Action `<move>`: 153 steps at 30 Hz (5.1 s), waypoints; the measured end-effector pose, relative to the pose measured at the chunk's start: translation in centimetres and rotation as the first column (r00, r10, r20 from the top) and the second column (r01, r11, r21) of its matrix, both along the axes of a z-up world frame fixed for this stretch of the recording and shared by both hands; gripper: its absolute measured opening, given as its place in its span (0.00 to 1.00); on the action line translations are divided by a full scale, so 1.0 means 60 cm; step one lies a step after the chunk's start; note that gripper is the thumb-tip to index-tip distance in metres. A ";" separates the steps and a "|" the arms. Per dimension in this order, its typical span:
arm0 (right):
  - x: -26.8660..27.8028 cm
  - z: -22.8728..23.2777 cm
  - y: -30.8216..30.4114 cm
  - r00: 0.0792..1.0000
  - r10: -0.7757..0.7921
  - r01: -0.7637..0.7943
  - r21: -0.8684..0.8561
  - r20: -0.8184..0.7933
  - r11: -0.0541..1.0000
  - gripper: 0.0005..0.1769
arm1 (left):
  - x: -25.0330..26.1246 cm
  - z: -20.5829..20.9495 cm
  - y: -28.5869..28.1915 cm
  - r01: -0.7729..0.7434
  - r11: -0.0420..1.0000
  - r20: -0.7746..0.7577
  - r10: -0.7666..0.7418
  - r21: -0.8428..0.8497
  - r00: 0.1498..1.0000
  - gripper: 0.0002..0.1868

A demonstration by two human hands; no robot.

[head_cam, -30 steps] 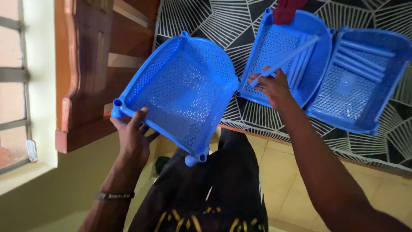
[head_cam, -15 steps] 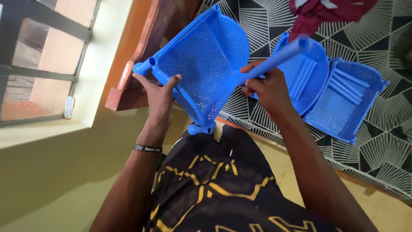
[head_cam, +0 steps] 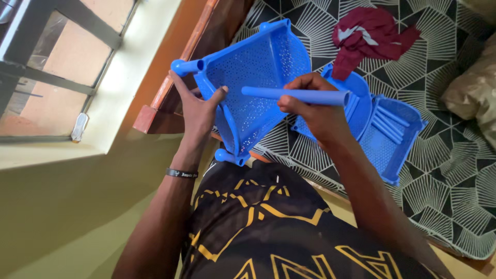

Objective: The person assembles a blue plastic stool by inserting cylindrical rods into the seat and leg sockets. They repeatedly insert and remove the rods to test fitment, then secure the legs to form the stool.

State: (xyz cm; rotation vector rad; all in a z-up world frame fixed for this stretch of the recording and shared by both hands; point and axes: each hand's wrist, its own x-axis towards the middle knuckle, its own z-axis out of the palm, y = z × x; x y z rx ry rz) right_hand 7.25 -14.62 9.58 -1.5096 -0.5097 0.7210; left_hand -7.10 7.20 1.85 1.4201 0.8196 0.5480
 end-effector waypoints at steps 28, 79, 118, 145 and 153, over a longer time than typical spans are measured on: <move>-0.021 0.109 0.003 0.975 0.047 -0.048 -0.002 0.215 0.999 0.17 | -0.018 -0.009 0.004 -0.003 0.901 0.124 -0.056 0.434 0.991 0.64; -0.065 0.154 0.002 0.759 0.179 0.001 -0.276 0.626 0.961 0.18 | -0.021 0.031 -0.023 0.090 0.858 -0.004 -0.102 0.505 0.995 0.48; -0.033 0.118 0.064 0.533 0.514 -0.101 -0.553 0.672 0.827 0.23 | -0.019 0.098 -0.051 0.144 0.818 0.000 -0.174 0.556 0.985 0.52; -0.019 0.058 0.098 0.802 0.384 -0.541 -0.284 -0.459 0.792 0.27 | -0.057 0.089 -0.041 0.128 0.800 0.038 -0.185 0.586 0.982 0.49; -0.085 0.128 0.081 0.388 0.679 -0.065 -0.716 0.624 0.695 0.28 | -0.050 0.085 -0.012 0.126 0.764 -0.073 -0.103 0.632 0.992 0.61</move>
